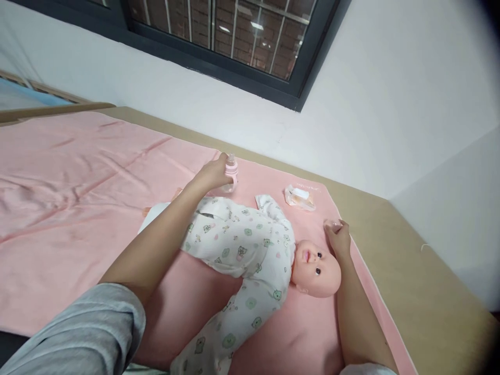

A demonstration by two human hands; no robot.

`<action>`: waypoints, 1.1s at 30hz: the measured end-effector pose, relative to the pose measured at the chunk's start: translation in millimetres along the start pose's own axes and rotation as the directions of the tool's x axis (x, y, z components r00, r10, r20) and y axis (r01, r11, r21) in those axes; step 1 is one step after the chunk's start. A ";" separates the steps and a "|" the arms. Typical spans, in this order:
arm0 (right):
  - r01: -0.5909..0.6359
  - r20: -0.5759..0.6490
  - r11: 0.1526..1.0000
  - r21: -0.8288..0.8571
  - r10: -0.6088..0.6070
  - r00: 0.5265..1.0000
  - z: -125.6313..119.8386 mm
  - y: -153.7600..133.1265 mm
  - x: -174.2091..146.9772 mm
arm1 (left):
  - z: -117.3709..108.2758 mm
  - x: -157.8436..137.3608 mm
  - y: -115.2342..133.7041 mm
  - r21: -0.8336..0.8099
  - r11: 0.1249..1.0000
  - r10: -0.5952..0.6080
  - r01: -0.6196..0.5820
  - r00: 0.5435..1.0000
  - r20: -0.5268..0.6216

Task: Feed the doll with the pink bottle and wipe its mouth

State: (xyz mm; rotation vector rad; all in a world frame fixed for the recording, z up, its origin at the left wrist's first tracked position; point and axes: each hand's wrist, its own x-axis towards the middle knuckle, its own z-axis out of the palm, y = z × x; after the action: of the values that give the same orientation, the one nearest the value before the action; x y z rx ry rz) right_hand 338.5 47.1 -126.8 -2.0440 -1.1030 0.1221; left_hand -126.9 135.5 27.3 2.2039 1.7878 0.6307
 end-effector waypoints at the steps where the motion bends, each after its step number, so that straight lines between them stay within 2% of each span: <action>1: 0.001 0.003 1.000 -0.004 -0.001 1.000 -0.2 0.0 -0.1 | 2.3 2.6 -3.9 0.008 1.000 -0.020 0.020 1.000 0.013; 9: -0.014 0.022 0.999 -0.033 0.014 1.000 -2.0 -0.2 0.7 | 18.0 16.7 -31.0 0.060 0.991 -0.123 0.118 0.990 0.073; 14: -0.007 0.012 1.000 -0.030 0.007 1.000 -1.7 -1.9 -0.6 | 21.0 18.1 -35.8 0.080 0.990 -0.121 0.113 0.986 0.113; 19: -0.004 -0.014 0.999 -0.032 0.003 1.000 1.3 -6.6 -2.5 | 23.6 24.3 -38.0 0.129 0.975 -0.197 0.178 0.969 0.150; 23: 0.050 -0.084 0.999 -0.001 -0.050 0.995 5.4 -11.1 -2.9 | 12.9 20.7 -33.9 0.195 0.960 -0.233 0.203 0.962 0.144; 26: 0.083 -0.169 0.996 -0.012 -0.084 0.982 9.4 -14.6 -1.9 | -4.3 6.1 -19.1 0.268 0.939 -0.243 0.214 0.967 0.080; 28: 0.101 -0.220 0.995 -0.017 -0.102 0.970 11.9 -16.7 -0.8 | -13.5 -7.2 -3.3 0.301 0.933 -0.215 0.198 0.976 0.022; 30: 0.130 -0.257 0.991 -0.013 -0.129 0.958 13.5 -18.0 -0.1 | -16.2 -19.7 15.7 0.314 0.939 -0.132 0.138 0.990 -0.040; 32: 0.152 -0.286 0.988 -0.004 -0.147 0.947 13.6 -18.3 0.0 | -10.6 -28.7 37.0 0.272 0.961 0.064 -0.049 0.997 -0.048; 33: 0.156 -0.300 0.988 0.002 -0.148 0.942 13.0 -18.3 -0.3 | -5.1 -31.6 48.6 0.221 0.958 0.192 -0.184 0.981 -0.015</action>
State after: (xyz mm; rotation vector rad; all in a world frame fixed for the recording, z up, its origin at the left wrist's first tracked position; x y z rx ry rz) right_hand 320.7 60.2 -123.3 -1.8701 -1.0550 -0.2435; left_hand -92.2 93.5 47.3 2.5474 1.7529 0.5355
